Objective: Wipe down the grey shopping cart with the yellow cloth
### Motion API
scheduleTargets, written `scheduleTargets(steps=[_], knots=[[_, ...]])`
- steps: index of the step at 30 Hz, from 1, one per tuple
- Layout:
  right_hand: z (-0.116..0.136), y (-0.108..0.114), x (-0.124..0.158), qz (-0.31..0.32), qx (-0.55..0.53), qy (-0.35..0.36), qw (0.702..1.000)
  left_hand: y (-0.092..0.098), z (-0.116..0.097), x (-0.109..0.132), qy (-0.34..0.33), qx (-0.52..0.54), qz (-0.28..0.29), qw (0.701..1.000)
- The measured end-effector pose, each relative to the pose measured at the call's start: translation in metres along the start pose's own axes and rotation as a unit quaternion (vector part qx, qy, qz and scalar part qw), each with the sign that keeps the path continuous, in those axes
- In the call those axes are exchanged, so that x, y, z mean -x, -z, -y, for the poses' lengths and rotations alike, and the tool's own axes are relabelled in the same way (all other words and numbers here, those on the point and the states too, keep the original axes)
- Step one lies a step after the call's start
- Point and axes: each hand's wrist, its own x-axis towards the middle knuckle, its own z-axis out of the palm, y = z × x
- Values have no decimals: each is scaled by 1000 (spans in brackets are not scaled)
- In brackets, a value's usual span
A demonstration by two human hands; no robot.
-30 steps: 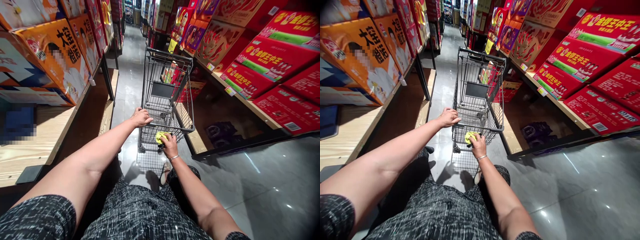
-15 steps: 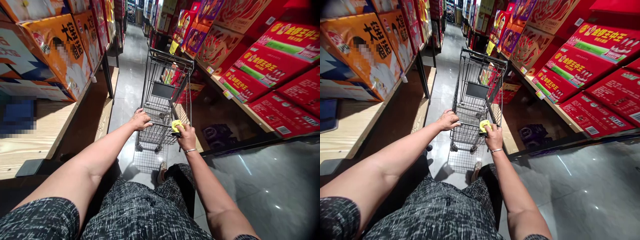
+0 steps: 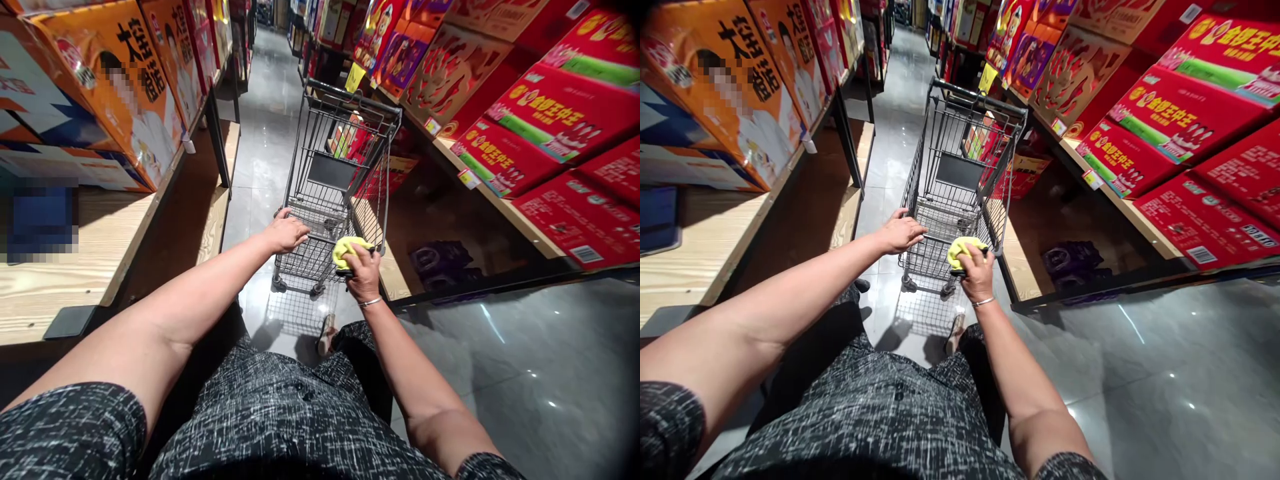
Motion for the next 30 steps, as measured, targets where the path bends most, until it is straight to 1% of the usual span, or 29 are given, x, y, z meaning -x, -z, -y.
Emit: scheduleTargets(steps=[2, 4, 5, 6, 7, 9, 10, 12, 15, 17, 19, 20, 21, 23, 25, 26, 27, 28, 30], knots=[[15, -23, 0, 10, 1, 31, 999, 1, -1, -1, 2, 13, 21, 1000], [22, -46, 3, 18, 12, 43, 999, 4, 1, -1, 2, 17, 31, 999], [23, -56, 6, 35, 19, 46, 998, 5, 2, -1, 0, 15, 33, 999], [22, -66, 11, 66, 26, 47, 996, 6, 4, 0, -1, 14, 35, 999], [22, -75, 17, 112, 35, 45, 992, 8, 5, 1, 0, 16, 37, 999], [20, -90, 32, 217, 55, 36, 974, 9, 8, 3, 3, 23, 36, 999], [21, -96, 40, 259, 63, 31, 963, 9, 9, 3, 6, 26, 33, 999], [23, -106, 56, 308, 73, 23, 948, 8, 10, 4, 11, 28, 21, 999], [28, -112, 70, 332, 78, 18, 940, 6, 13, 4, 21, 26, -1, 999], [29, -108, 69, 340, 82, 13, 937, 6, 16, 3, 28, 24, -5, 999], [25, -95, 62, 317, 89, 8, 944, 6, 20, 3, 30, 22, -4, 999], [22, -85, 57, 288, 93, 7, 953, 6, 23, 3, 29, 22, -5, 999], [18, -73, 51, 247, 98, 8, 964, 7, 27, 3, 27, 23, -7, 999], [10, -48, 39, 137, 104, 17, 985, 8, 34, 4, 25, 27, -12, 999], [5, -24, 27, 31, 102, 34, 994, 9, 40, 5, 23, 28, -7, 999], [3, -16, 22, -8, 101, 41, 994, 10, 43, 5, 23, 27, -2, 999], [3, -10, 18, -36, 102, 46, 993, 11, 45, 6, 25, 26, 3, 999], [4, -9, 15, -52, 105, 48, 992, 11, 47, 6, 28, 23, 8, 999], [9, -16, 13, -46, 111, 42, 992, 12, 49, 8, 38, 19, 11, 999]])
